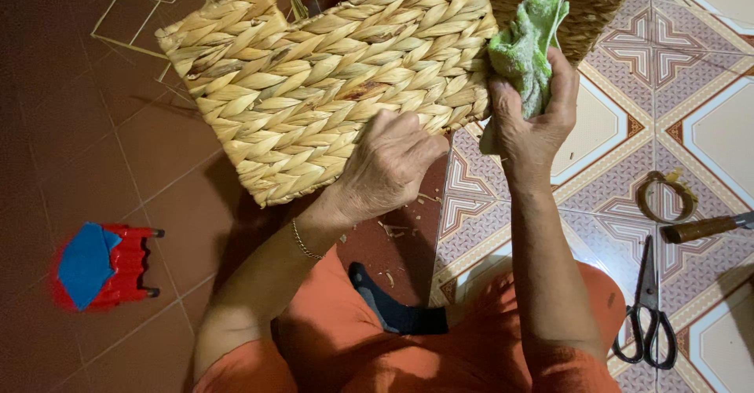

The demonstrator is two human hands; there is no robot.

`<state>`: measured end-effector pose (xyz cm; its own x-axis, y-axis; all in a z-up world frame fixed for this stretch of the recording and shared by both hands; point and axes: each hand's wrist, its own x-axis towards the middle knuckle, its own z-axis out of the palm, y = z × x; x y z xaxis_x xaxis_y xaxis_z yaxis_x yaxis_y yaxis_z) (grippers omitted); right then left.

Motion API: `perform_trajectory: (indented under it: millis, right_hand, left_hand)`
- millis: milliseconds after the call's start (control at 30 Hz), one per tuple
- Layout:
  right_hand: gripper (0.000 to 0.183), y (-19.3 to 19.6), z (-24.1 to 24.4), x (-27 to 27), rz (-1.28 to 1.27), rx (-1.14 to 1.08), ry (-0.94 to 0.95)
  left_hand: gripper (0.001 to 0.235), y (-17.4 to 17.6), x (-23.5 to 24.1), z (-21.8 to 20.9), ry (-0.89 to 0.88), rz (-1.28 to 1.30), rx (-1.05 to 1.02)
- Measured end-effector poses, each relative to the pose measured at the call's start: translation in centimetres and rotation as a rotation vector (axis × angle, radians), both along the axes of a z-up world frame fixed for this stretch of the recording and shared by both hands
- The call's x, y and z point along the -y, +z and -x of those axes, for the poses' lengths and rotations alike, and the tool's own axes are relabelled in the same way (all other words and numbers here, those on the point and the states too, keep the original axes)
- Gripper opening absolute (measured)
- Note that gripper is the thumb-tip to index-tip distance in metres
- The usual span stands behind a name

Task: The person wipes the exterior of a woven basket with a green cloth. They rotate the basket to clean different sides and edges, including the handle area, while sitting on the floor.

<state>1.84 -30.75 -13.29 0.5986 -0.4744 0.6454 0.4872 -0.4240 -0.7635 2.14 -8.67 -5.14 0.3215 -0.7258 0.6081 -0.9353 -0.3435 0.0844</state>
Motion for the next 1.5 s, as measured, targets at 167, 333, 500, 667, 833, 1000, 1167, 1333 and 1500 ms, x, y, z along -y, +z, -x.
perform_trajectory:
  millis: [167,333,500,667,833,1000,1167,1333,1500]
  right_hand:
    - [0.052,-0.2,-0.1,0.4,-0.007,-0.015,-0.019]
    - [0.049,-0.6,0.4,0.9,0.037,-0.038,-0.042]
    - [0.090,-0.9,1.8,1.1,-0.032,-0.035,0.232]
    - [0.111,-1.3,2.5,0.8,-0.019,-0.035,0.293]
    - [0.109,-1.3,2.4,0.6,-0.029,-0.087,0.233]
    - [0.105,-1.7,2.7,0.7,-0.002,-0.078,0.206]
    - [0.106,-1.7,2.6,1.0,-0.179,-0.079,0.331]
    - [0.102,-2.1,2.7,1.6,-0.128,-0.081,0.358]
    - [0.102,-1.7,2.6,1.2,-0.037,-0.106,0.295]
  left_hand:
    - [0.003,-0.5,-0.3,0.1,-0.112,0.192,-0.306]
    - [0.014,-0.2,-2.2,-0.3,-0.305,0.375,-1.026]
    - [0.016,-1.0,-2.5,-1.8,-0.470,0.635,-1.277]
    - [0.014,-0.9,-2.7,-2.1,-0.573,0.739,-1.407]
    - [0.009,1.5,-3.3,-1.8,-0.837,0.835,-1.442]
    - [0.011,2.4,-10.0,2.2,-0.609,1.009,-1.220]
    - [0.010,2.0,-19.5,5.8,-0.006,1.095,-0.978]
    - [0.037,-0.1,-30.3,5.9,0.946,0.439,-0.585]
    - [0.109,-1.3,-31.4,6.7,1.191,-0.161,-0.107]
